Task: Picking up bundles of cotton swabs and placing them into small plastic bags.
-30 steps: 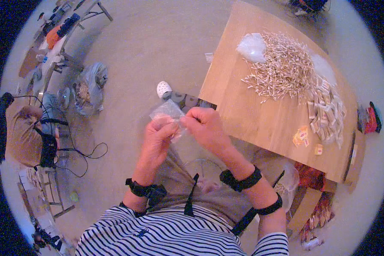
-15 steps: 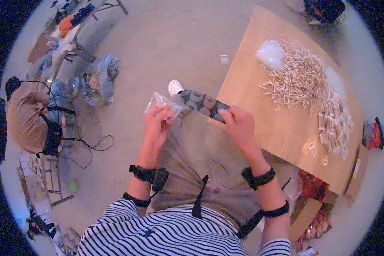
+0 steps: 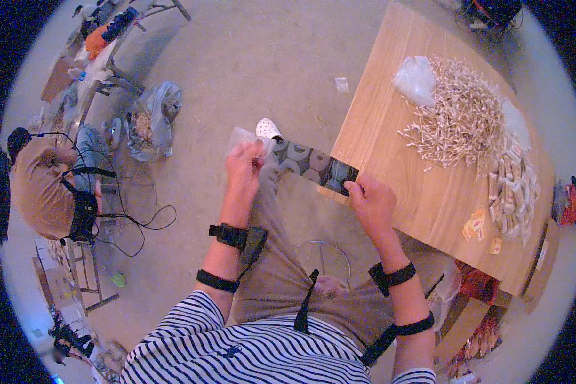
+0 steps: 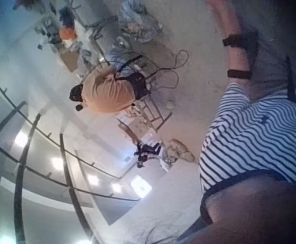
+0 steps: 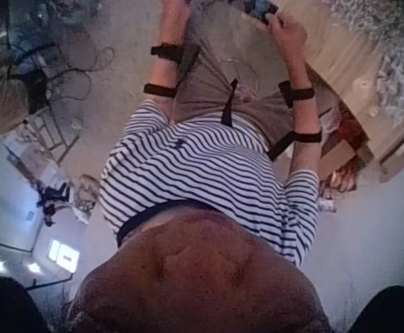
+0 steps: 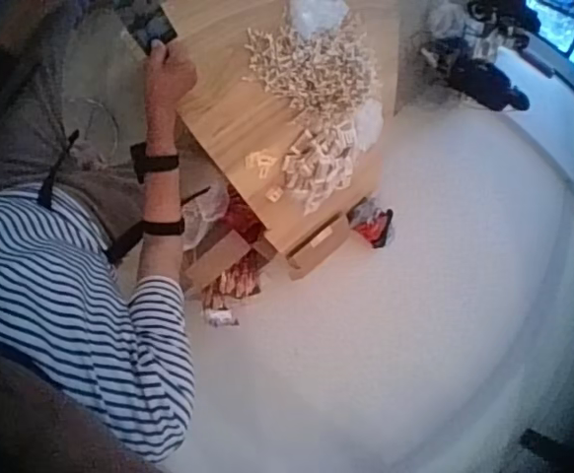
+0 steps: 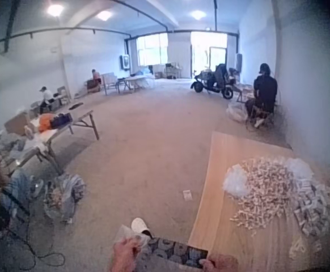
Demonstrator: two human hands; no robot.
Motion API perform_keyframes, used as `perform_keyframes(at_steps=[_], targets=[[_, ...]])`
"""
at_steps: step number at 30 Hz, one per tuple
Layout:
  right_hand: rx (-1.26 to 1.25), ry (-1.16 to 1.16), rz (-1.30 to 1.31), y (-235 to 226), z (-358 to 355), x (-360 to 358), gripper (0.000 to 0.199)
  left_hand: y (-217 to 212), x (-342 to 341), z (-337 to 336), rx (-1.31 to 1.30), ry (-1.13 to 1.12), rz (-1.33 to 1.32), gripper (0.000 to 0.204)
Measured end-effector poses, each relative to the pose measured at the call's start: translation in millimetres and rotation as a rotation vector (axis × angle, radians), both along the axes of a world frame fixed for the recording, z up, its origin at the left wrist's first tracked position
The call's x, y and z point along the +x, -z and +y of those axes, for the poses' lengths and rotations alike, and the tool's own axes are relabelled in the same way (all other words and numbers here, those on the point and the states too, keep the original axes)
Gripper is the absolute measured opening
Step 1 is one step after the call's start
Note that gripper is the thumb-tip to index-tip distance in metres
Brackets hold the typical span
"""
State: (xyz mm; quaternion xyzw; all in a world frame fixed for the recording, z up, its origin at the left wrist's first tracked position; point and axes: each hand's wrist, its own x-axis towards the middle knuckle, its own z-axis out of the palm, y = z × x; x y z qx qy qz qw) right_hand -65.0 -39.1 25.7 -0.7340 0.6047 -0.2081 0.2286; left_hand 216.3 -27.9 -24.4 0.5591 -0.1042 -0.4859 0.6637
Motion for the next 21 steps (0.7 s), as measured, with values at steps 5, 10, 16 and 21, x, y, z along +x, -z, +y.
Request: perform_keyframes(at_steps=[5,10,16,21], targets=[[0.000,0.010,-0.006,1.3,-0.1,0.5,0.038,-2.9,-10.2,-3.9,0.007,-0.001,-0.069,0.017],[0.000,0.014,0.022,-1.0,0.3,1.3,0.037,-11.7,-15.7,-3.2,0.005,0.004,-0.131,0.017],[-0.042,0.010,0.008,3.2,0.7,0.9,0.037,-15.7,-16.7,-2.2,-0.035,-0.088,-0.199,0.013],[-0.037,-0.003,-0.010,-0.3,2.1,1.6,0.035,-12.1,-14.8,-4.1,-0.045,-0.115,-0.176,0.014]])
